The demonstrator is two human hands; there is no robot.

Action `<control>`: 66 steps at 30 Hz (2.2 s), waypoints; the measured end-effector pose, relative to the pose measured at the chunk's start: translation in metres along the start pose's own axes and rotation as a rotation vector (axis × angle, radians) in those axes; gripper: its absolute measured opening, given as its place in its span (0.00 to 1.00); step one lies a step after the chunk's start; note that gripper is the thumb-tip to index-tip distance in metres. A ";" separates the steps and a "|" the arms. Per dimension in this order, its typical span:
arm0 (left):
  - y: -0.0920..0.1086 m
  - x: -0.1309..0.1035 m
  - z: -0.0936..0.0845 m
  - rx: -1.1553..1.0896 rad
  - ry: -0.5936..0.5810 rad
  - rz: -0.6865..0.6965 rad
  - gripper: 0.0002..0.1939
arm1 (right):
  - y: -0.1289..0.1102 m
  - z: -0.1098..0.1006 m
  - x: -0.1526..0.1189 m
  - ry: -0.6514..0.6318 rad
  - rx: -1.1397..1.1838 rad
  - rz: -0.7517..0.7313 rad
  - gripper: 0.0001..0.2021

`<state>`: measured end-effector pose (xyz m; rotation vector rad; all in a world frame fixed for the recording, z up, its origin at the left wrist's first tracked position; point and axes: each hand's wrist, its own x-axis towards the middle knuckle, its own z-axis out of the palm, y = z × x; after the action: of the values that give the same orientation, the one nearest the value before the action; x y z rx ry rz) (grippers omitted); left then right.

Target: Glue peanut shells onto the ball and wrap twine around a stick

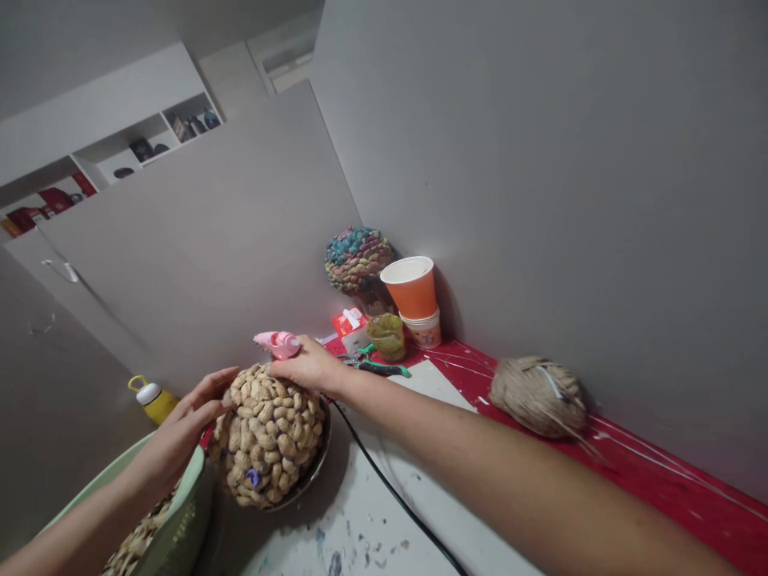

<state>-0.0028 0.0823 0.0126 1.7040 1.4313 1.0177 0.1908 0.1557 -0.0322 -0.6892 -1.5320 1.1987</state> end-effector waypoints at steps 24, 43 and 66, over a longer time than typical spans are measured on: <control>0.005 -0.001 0.007 0.020 0.041 0.000 0.21 | -0.001 0.000 0.001 -0.015 0.023 0.000 0.16; 0.006 -0.001 0.007 -0.022 0.023 -0.021 0.24 | -0.001 0.000 0.001 -0.014 0.024 -0.018 0.20; -0.003 0.004 0.003 -0.024 0.013 -0.010 0.22 | 0.002 0.000 0.003 -0.025 0.026 -0.024 0.21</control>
<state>-0.0015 0.0863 0.0092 1.6751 1.4285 1.0381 0.1895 0.1593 -0.0327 -0.6390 -1.5387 1.2112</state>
